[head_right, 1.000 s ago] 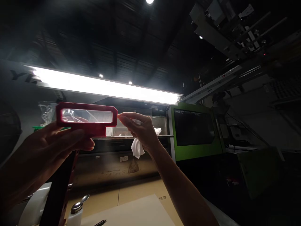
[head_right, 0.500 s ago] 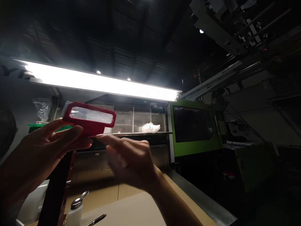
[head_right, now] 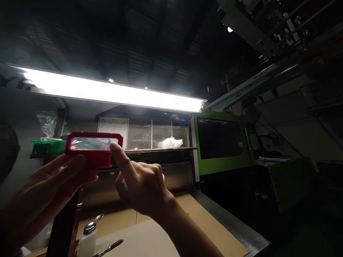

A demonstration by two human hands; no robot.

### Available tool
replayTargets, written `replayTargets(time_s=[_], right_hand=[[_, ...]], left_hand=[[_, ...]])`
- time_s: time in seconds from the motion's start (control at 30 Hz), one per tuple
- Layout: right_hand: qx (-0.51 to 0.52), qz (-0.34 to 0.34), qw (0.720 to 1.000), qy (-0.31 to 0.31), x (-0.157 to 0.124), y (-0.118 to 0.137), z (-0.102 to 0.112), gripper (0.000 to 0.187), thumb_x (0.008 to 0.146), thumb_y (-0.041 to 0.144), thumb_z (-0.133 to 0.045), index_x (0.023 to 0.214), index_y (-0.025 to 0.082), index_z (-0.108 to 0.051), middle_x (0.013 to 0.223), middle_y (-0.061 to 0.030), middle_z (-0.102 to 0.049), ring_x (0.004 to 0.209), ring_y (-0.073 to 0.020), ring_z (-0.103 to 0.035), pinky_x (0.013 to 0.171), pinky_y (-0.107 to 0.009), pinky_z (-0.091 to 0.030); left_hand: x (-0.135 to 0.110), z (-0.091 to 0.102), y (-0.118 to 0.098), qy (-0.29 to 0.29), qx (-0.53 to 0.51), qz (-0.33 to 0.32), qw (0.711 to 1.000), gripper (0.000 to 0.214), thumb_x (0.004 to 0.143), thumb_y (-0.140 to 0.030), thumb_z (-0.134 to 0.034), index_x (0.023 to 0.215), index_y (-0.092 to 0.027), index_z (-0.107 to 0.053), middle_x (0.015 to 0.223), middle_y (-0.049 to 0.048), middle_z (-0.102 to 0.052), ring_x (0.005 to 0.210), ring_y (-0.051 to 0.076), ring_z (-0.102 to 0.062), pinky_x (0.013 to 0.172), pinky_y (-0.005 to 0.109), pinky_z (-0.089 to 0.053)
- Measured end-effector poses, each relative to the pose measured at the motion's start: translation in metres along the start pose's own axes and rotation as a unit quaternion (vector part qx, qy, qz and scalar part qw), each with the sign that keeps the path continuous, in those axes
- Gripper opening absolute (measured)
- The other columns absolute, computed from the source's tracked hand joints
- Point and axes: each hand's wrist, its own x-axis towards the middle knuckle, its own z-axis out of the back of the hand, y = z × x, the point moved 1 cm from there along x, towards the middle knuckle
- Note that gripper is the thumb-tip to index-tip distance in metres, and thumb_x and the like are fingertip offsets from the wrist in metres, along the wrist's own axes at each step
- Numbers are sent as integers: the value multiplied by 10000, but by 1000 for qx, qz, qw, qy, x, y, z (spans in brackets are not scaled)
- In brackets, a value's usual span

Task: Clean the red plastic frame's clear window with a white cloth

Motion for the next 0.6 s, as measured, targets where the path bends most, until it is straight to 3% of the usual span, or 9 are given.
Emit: replayTargets(time_s=[0.07,0.17,0.27,0.33,0.47,0.6], right_hand=[[142,-109,983,-26,-9,6,0,456,867,189,-438,1321,196,-476,529,48,-508,414,-86,-379,439,-241,-368],[358,-269,894,-25,-21,11,-7,415,844,218,-484,1254,188,-539,467,86,-414,370,-67,-330,370,-207,-308],[507,-320,800,22,-26,15,-20,449,791,194,-513,1235,143,-560,438,104,-404,349,-48,-330,356,-178,-296],[560,-325,760,52,-26,18,-29,484,757,171,-527,1239,129,-562,441,107,-415,349,-39,-343,361,-164,-301],[586,-329,736,86,-27,28,-39,539,736,162,-536,1274,139,-540,484,95,-454,357,-34,-379,359,-148,-322],[568,-306,755,116,-33,39,-43,605,731,134,-530,1333,181,-489,491,90,-460,363,-41,-387,364,-147,-358]], left_hand=[[-1,8,14,6,-63,29,998,422,518,-370,-847,875,-197,-704,686,21,-731,562,137,-655,519,178,-554],[-3,23,39,-2,-159,56,986,346,551,-296,-832,845,-163,-709,688,35,-714,492,100,-593,431,159,-524],[-9,31,57,-9,-236,106,966,174,681,-179,-722,846,-132,-699,669,24,-669,445,68,-534,348,128,-461],[-14,33,64,-14,-272,137,952,130,720,-132,-669,847,-113,-692,639,12,-629,425,56,-507,326,117,-436],[-24,33,74,-48,-292,149,943,118,759,-139,-630,853,-102,-689,620,-1,-585,403,46,-470,310,117,-419],[-29,35,83,-47,-274,160,947,125,803,-202,-597,870,-161,-695,686,16,-622,455,66,-504,374,150,-483]])
